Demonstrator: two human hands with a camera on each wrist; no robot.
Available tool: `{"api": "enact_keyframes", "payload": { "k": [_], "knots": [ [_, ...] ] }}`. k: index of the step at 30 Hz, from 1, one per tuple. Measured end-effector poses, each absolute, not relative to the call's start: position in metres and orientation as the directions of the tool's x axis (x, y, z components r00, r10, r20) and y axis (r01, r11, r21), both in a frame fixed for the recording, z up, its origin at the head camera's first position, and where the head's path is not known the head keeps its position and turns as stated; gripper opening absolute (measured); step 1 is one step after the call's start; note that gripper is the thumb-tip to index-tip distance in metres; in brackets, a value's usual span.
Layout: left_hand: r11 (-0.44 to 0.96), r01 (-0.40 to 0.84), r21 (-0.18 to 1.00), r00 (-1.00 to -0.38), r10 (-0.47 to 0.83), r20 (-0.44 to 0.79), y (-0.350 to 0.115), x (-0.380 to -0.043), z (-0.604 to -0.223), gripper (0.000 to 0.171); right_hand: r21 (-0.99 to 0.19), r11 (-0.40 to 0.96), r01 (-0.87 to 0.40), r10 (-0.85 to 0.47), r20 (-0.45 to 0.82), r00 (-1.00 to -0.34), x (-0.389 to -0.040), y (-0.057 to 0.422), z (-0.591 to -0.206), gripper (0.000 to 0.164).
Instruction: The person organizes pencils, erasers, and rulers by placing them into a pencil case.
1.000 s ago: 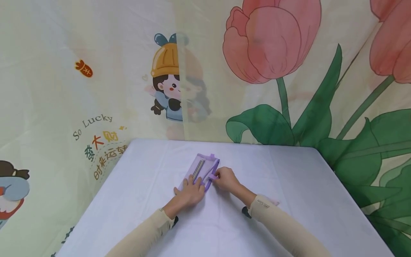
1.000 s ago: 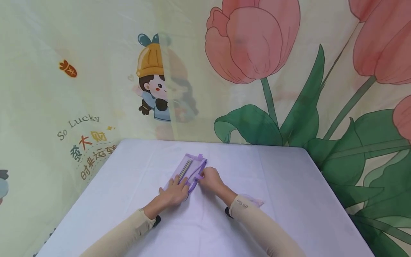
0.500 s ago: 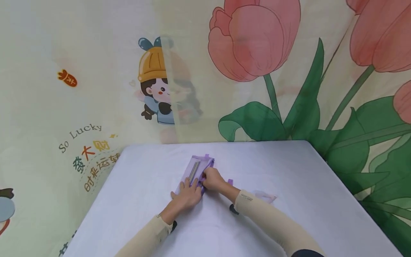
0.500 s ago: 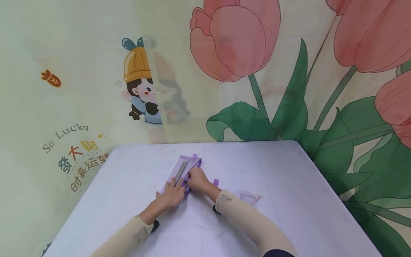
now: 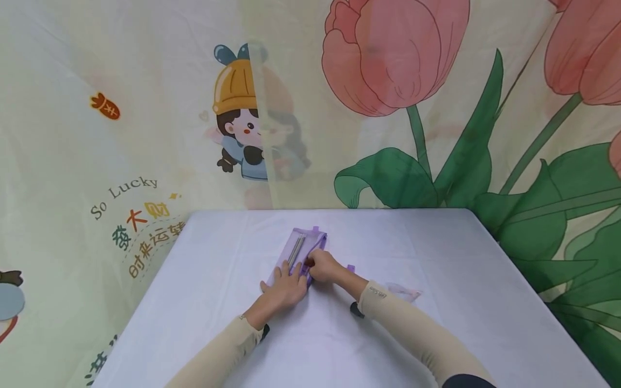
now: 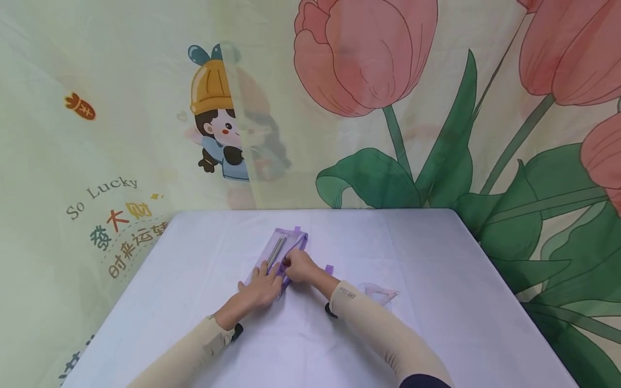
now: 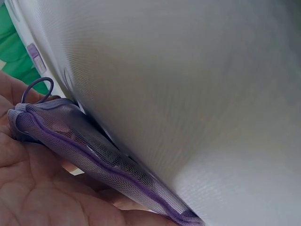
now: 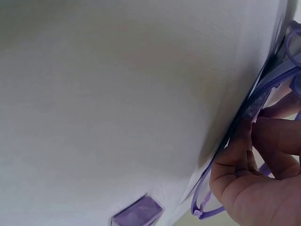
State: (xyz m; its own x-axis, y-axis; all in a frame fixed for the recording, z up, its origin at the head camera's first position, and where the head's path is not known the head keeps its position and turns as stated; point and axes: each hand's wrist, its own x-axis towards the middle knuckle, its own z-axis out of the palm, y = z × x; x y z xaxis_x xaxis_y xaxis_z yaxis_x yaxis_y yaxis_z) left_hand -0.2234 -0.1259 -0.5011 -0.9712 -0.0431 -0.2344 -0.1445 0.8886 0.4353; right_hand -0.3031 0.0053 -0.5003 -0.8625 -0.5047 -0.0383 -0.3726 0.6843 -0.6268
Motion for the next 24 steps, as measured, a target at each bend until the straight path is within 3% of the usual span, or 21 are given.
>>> {"api": "enact_keyframes", "payload": {
  "k": [7, 13, 24],
  "knots": [
    [0.894, -0.14, 0.426, -0.972, -0.041, -0.233, -0.125, -0.223, -0.501, 0.059, -0.533, 0.685, -0.497, -0.562, 0.048, -0.826, -0.297, 0.012, -0.495, 0.021],
    [0.902, -0.133, 0.41, -0.973, -0.04, -0.227, -0.123, -0.225, -0.501, 0.059, -0.449, 0.722, -0.526, -0.509, 0.171, -0.844, -0.299, 0.031, -0.486, 0.022],
    [0.892, -0.136, 0.43, -0.972, -0.038, -0.23, -0.125, -0.223, -0.502, 0.058, -0.449, 0.789, -0.419, -0.395, 0.152, -0.906, -0.298, 0.093, -0.483, 0.076]
  ]
}}
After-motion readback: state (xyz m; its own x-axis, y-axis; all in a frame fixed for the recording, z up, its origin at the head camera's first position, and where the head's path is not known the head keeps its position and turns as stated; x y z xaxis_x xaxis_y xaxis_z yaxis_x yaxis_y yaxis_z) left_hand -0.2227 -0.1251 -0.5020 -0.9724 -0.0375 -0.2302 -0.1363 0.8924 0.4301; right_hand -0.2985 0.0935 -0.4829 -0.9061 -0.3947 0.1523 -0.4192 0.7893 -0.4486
